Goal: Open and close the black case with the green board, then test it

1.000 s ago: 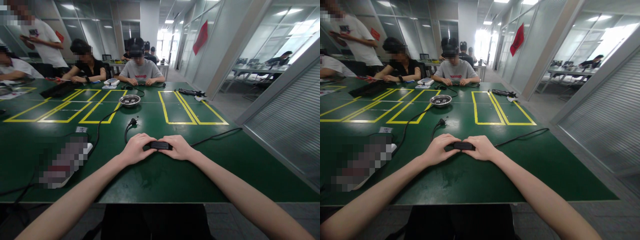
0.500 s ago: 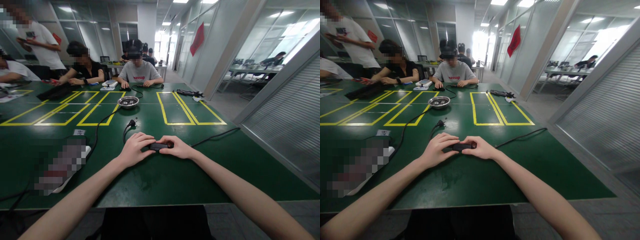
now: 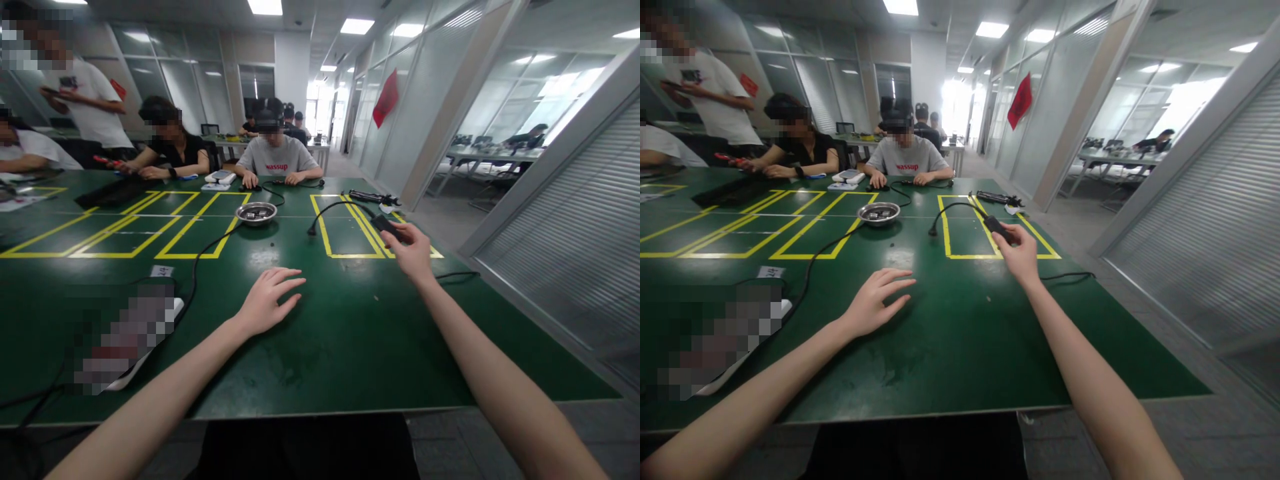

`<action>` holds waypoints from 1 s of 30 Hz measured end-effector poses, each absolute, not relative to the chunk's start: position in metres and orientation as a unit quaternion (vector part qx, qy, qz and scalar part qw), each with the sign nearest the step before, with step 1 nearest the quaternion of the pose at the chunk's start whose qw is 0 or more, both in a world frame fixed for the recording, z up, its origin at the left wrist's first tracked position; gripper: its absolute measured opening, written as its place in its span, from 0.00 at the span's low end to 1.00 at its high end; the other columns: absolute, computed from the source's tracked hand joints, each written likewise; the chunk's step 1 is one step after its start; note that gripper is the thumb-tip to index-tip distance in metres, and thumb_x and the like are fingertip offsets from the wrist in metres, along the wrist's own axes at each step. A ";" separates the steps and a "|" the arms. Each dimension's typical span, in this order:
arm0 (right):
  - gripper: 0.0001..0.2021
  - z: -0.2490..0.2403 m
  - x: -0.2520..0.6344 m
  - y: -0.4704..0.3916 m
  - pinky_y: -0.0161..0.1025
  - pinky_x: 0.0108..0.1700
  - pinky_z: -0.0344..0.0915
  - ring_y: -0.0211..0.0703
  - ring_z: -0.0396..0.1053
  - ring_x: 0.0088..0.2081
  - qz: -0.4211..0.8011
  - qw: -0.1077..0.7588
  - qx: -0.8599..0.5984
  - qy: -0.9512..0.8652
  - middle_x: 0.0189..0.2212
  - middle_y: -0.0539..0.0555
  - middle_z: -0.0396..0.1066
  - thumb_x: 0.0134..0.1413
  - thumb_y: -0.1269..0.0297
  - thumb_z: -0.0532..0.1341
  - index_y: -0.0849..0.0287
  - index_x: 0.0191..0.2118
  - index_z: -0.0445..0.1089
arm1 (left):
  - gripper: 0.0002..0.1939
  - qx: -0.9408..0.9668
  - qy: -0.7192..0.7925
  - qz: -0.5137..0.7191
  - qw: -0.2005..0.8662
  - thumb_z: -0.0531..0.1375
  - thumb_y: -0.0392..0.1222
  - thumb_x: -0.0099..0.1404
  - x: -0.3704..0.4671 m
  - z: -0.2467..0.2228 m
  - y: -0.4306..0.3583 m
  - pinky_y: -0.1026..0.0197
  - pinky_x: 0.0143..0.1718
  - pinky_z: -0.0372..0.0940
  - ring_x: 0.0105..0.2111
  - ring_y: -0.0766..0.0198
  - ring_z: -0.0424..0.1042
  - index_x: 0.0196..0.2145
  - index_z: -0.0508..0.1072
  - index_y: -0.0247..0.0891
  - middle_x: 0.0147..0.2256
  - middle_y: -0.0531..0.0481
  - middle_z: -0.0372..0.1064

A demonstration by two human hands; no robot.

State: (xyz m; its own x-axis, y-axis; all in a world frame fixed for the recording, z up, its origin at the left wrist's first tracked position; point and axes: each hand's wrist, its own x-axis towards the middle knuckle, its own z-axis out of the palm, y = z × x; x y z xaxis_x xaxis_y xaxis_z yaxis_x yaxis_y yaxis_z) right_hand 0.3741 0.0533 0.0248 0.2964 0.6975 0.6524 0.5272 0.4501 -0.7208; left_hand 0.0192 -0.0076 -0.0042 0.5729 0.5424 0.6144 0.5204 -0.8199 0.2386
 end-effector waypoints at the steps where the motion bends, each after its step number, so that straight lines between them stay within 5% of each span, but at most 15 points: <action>1: 0.21 0.027 0.386 0.055 0.44 0.34 0.73 0.47 0.75 0.31 0.041 0.624 -0.528 -0.574 0.36 0.57 0.79 0.52 0.47 0.67 0.59 0.44 0.76 | 0.15 0.888 0.301 0.348 0.025 0.59 0.39 0.73 0.019 -0.005 -0.008 0.45 0.56 0.67 0.55 0.52 0.73 0.55 0.75 0.43 0.56 0.43 0.75; 4: 0.22 0.026 0.415 0.057 0.44 0.35 0.73 0.49 0.76 0.33 -0.027 0.598 -0.574 -0.558 0.38 0.59 0.80 0.53 0.48 0.65 0.60 0.46 0.76 | 0.14 0.891 0.303 0.335 0.049 0.60 0.39 0.73 0.021 -0.004 -0.010 0.45 0.56 0.67 0.54 0.52 0.73 0.54 0.76 0.42 0.54 0.43 0.76; 8: 0.22 0.006 0.436 0.055 0.45 0.36 0.70 0.55 0.76 0.34 -0.093 0.441 -0.685 -0.573 0.34 0.60 0.80 0.51 0.50 0.66 0.58 0.48 0.79 | 0.14 0.897 0.303 0.313 0.076 0.62 0.42 0.72 0.023 -0.003 -0.013 0.45 0.55 0.68 0.54 0.52 0.73 0.53 0.76 0.43 0.54 0.44 0.76; 14: 0.24 -0.021 0.451 0.063 0.48 0.38 0.70 0.62 0.77 0.41 -0.064 0.294 -0.764 -0.570 0.39 0.62 0.81 0.50 0.51 0.67 0.56 0.51 0.80 | 0.13 0.896 0.309 0.304 0.095 0.61 0.42 0.72 0.022 -0.004 -0.012 0.46 0.53 0.68 0.53 0.52 0.74 0.53 0.77 0.42 0.53 0.44 0.77; 21: 0.19 -0.026 0.467 0.067 0.48 0.47 0.72 0.57 0.77 0.44 -0.025 0.377 -0.723 -0.578 0.44 0.61 0.81 0.49 0.56 0.64 0.58 0.45 0.82 | 0.13 0.904 0.288 0.294 0.113 0.59 0.43 0.74 0.021 -0.003 -0.015 0.47 0.53 0.69 0.52 0.53 0.75 0.54 0.76 0.43 0.52 0.44 0.77; 27: 0.23 -0.029 0.474 0.069 0.43 0.29 0.69 0.46 0.68 0.18 0.065 0.470 -0.734 -0.485 0.20 0.55 0.75 0.56 0.55 0.59 0.65 0.49 0.79 | 0.13 0.903 0.290 0.294 0.119 0.60 0.43 0.73 0.022 -0.002 -0.017 0.46 0.53 0.70 0.52 0.53 0.74 0.53 0.77 0.42 0.52 0.44 0.77; 30: 0.22 -0.033 0.479 0.072 0.42 0.23 0.66 0.45 0.65 0.15 0.085 0.487 -0.729 -0.473 0.17 0.53 0.72 0.57 0.56 0.58 0.65 0.50 0.78 | 0.13 0.902 0.291 0.296 0.121 0.60 0.42 0.72 0.023 -0.003 -0.017 0.46 0.53 0.70 0.52 0.53 0.74 0.52 0.77 0.43 0.51 0.44 0.77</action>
